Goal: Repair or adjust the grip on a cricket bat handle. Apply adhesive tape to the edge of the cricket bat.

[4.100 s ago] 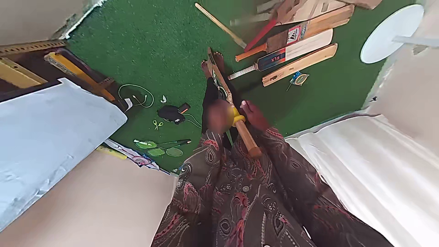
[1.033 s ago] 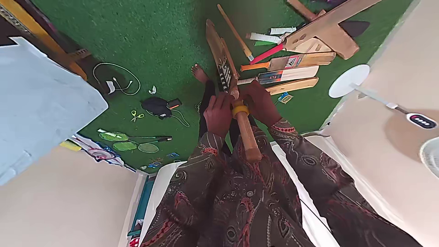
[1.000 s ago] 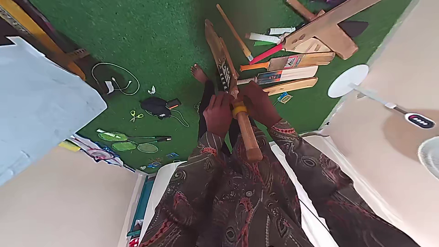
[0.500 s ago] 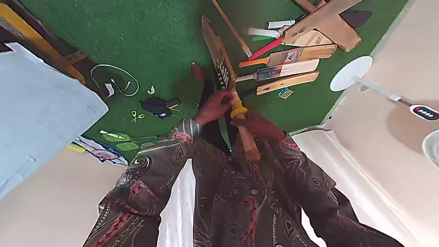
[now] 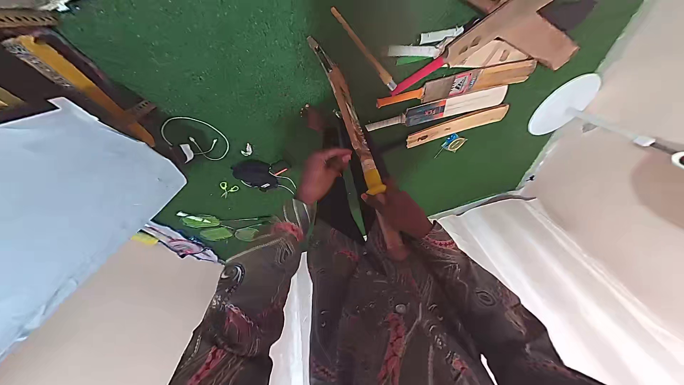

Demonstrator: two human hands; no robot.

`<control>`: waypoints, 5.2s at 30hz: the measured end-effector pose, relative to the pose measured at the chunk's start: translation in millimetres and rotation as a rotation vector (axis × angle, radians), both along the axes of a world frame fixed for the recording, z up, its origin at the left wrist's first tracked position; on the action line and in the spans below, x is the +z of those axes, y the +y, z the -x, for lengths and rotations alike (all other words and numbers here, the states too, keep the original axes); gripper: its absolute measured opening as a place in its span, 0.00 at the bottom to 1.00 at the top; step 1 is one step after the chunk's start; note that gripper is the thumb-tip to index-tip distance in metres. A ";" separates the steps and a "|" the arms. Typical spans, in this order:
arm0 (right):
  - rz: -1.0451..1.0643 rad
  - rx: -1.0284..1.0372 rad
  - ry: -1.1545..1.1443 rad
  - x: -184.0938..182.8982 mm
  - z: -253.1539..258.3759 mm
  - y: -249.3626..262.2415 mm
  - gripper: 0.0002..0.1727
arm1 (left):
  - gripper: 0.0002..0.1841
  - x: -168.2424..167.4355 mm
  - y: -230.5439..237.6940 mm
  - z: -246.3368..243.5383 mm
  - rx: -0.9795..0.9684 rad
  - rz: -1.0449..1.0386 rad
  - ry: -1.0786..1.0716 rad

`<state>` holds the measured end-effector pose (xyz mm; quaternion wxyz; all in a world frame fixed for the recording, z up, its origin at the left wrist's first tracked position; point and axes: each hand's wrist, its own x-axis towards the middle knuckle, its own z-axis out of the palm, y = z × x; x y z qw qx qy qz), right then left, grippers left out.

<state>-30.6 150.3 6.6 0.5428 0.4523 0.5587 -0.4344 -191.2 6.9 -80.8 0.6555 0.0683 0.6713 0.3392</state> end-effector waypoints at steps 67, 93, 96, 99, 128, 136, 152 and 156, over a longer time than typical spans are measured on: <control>0.198 -0.702 0.228 -146.4 -10.3 4.1 0.25 | 0.29 6.2 -15.3 -160.5 0.778 0.271 -0.598; 0.214 -0.303 0.486 -95.2 -45.3 33.1 0.13 | 0.16 24.5 -13.0 -134.6 0.477 0.351 0.057; 0.088 -0.293 0.534 -93.8 -44.7 24.3 0.11 | 0.18 27.1 -10.0 -130.8 0.540 0.254 0.135; -0.155 -0.212 0.603 -78.7 -39.8 8.8 0.12 | 0.24 22.1 -6.8 -116.5 0.487 0.030 0.208; 0.150 -0.255 0.520 -91.8 -29.7 20.8 0.19 | 0.11 -21.9 -1.9 -71.7 -0.069 -0.027 0.329; -0.148 -0.608 0.399 -94.8 -29.2 -14.7 0.10 | 0.11 -20.3 8.1 -90.6 0.089 0.143 0.411; -0.113 -0.515 0.370 -96.9 -27.9 10.9 0.16 | 0.15 -33.2 -14.3 -65.4 0.239 0.088 0.316; -0.254 -0.411 0.397 -100.4 -35.9 25.3 0.21 | 0.17 -10.5 -50.9 -86.4 0.462 0.081 0.004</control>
